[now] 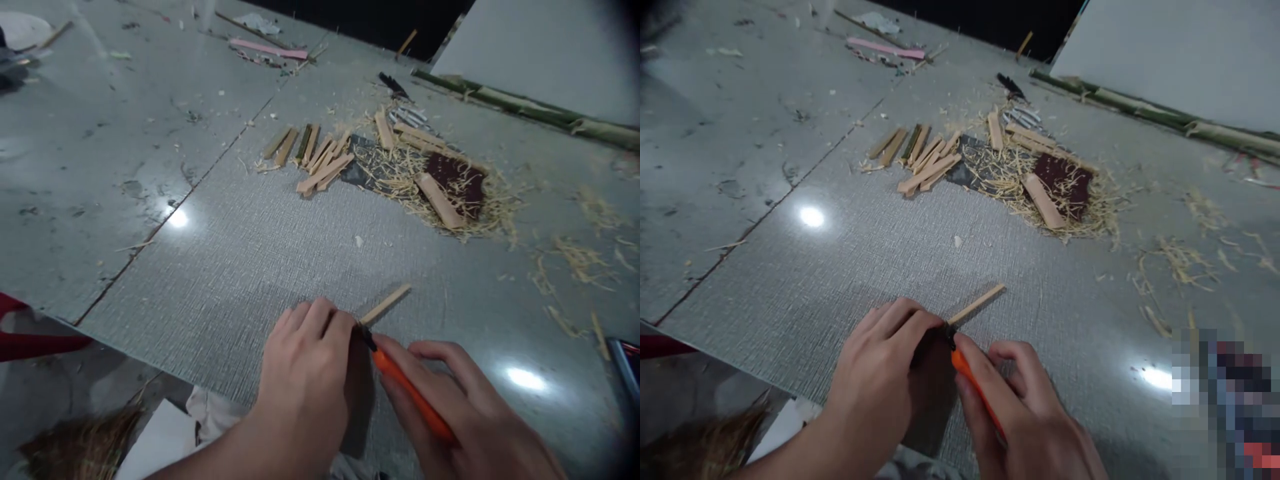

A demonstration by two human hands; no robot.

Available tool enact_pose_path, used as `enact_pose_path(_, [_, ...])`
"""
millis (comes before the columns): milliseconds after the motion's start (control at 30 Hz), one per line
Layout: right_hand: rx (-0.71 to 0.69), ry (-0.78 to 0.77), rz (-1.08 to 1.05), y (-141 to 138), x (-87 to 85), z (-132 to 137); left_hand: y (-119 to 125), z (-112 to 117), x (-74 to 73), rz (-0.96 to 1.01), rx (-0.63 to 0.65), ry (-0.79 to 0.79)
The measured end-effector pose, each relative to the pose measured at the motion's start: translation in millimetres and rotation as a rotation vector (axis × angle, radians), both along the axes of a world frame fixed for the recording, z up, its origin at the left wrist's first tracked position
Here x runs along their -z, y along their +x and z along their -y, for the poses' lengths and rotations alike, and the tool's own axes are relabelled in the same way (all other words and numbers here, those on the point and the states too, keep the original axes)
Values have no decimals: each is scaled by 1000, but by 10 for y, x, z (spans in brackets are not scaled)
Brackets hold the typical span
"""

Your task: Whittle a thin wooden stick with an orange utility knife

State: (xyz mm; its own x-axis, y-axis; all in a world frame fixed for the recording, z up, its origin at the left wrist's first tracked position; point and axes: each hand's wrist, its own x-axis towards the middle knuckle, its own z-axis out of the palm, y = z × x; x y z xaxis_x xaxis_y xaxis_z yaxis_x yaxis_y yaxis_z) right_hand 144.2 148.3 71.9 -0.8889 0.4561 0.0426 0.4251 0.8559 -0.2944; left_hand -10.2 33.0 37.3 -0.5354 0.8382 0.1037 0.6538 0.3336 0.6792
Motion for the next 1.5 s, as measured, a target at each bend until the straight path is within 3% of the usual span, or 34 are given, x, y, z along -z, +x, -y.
enact_pose_path(267, [-48,-138,0,-27,-13,-96,-31,-66,8,-91,71,-8])
enact_pose_path(367, [-99,17,43,30,0,-149,-28,-76,10,-85,78,-17])
enact_pose_path(500, [-5,229,31,86,-25,-284,2,-78,37,-51,9,57])
enact_pose_path(767, [-18,-165,-35,55,-47,-257,1,-35,88,6,-9,145])
enact_pose_path(967, [-31,-262,4,-24,-25,-223,-9,-46,84,-41,-9,141])
enact_pose_path(1067, [-5,-198,-8,-26,-45,-161,-22,-54,60,-68,42,99])
enact_pose_path(1200, [-47,76,45,14,-18,-110,-24,-63,36,-44,51,42])
enact_pose_path(1300, [-75,313,78,23,14,-278,-6,-80,41,-57,8,69])
enact_pose_path(1367, [2,404,46,13,9,-450,8,-93,51,-70,-18,108])
enact_pose_path(1433, [55,398,9,4,-16,-572,17,-99,63,-71,-27,130])
enact_pose_path(1500, [97,279,-40,8,-44,-591,19,-96,74,-60,-26,134])
